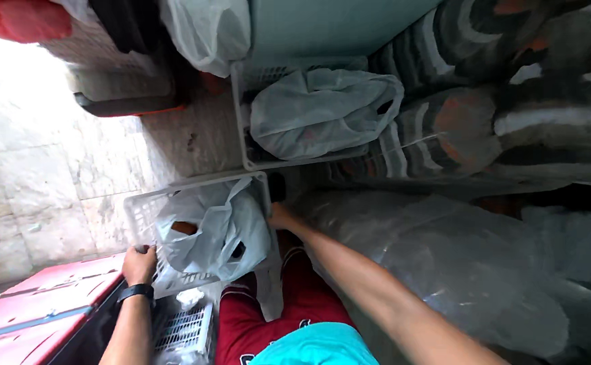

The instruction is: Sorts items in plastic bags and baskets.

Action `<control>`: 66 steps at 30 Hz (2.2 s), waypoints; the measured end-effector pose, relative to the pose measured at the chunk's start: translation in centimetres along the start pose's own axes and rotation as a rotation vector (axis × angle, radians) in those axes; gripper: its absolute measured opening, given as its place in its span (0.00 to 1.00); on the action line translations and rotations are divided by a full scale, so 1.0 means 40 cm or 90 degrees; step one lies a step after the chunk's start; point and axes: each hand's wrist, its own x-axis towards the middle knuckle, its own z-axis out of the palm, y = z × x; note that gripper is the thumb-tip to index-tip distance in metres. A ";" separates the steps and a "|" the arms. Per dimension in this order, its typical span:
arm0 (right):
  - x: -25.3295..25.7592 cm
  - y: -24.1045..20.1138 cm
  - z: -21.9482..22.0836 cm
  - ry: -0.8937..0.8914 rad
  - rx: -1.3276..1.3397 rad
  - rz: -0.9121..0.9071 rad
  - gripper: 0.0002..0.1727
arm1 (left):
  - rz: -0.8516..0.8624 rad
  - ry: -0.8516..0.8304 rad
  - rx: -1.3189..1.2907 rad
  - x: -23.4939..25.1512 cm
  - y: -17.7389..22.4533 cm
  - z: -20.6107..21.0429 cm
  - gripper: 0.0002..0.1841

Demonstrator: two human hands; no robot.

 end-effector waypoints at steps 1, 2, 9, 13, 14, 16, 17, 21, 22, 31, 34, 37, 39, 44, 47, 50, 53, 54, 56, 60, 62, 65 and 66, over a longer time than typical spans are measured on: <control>-0.002 0.004 -0.009 -0.008 0.003 -0.008 0.27 | -0.002 -0.013 0.006 -0.002 0.009 -0.003 0.24; 0.001 0.012 -0.022 -0.016 0.006 -0.020 0.27 | -0.007 -0.026 0.013 -0.007 0.025 -0.010 0.25; -0.145 0.149 -0.289 -0.026 0.218 -0.087 0.34 | 0.112 0.149 0.092 -0.132 0.215 -0.047 0.39; -0.265 0.308 -0.564 0.363 0.367 -0.055 0.31 | 0.511 0.236 -0.001 -0.246 0.538 0.002 0.31; -0.266 0.340 -0.636 0.455 0.366 -0.034 0.34 | 0.564 0.204 -0.034 -0.294 0.650 0.026 0.28; -0.242 0.374 -0.756 0.557 0.377 0.014 0.42 | 0.643 0.117 -0.083 -0.401 0.868 0.100 0.21; -0.223 0.378 -0.795 0.573 0.374 0.046 0.45 | 0.687 0.069 -0.106 -0.449 0.969 0.153 0.18; -0.148 0.388 -0.824 0.465 0.377 0.114 0.35 | 0.736 -0.176 -0.068 -0.578 1.332 0.403 0.33; -0.145 0.385 -0.811 0.433 0.375 0.125 0.29 | 0.707 -0.191 -0.022 -0.588 1.393 0.464 0.41; -0.398 0.436 -0.719 0.310 0.674 -0.304 0.15 | 0.683 -0.190 -0.113 -0.449 1.175 0.208 0.15; -0.435 0.442 -0.709 0.278 0.696 -0.451 0.22 | 0.715 -0.017 -0.321 -0.393 0.995 -0.004 0.11; -0.451 0.431 -0.706 0.260 0.661 -0.515 0.28 | 0.739 0.010 -0.522 -0.379 0.900 -0.114 0.08; -0.480 0.412 -0.713 0.256 0.595 -0.527 0.33 | 0.724 0.051 -0.572 -0.391 0.879 -0.138 0.10; -0.539 0.400 -0.720 0.263 0.451 -0.526 0.34 | 0.707 0.137 -0.649 -0.447 0.897 -0.171 0.13; -0.552 0.405 -0.708 0.252 0.432 -0.533 0.32 | 0.670 0.149 -0.675 -0.456 0.892 -0.187 0.13; -0.553 0.410 -0.699 0.218 0.435 -0.542 0.34 | 0.652 0.166 -0.651 -0.456 0.881 -0.200 0.13; -0.548 0.408 -0.698 0.206 0.447 -0.531 0.39 | 0.681 0.184 -0.608 -0.457 0.879 -0.201 0.14; -0.547 0.405 -0.700 0.199 0.449 -0.531 0.40 | 0.691 0.185 -0.597 -0.457 0.880 -0.201 0.14; -0.549 0.404 -0.705 0.189 0.448 -0.528 0.44 | 0.705 0.192 -0.578 -0.466 0.890 -0.200 0.14; -0.548 0.402 -0.706 0.191 0.420 -0.503 0.41 | 0.744 0.208 -0.514 -0.496 0.914 -0.204 0.12; -0.550 0.402 -0.707 0.180 0.393 -0.508 0.40 | 0.767 0.211 -0.493 -0.502 0.921 -0.203 0.11; -0.556 0.400 -0.710 0.159 0.343 -0.519 0.46 | 0.763 0.220 -0.484 -0.502 0.922 -0.200 0.12; -0.559 0.398 -0.710 0.149 0.332 -0.516 0.46 | 0.759 0.221 -0.487 -0.503 0.922 -0.199 0.12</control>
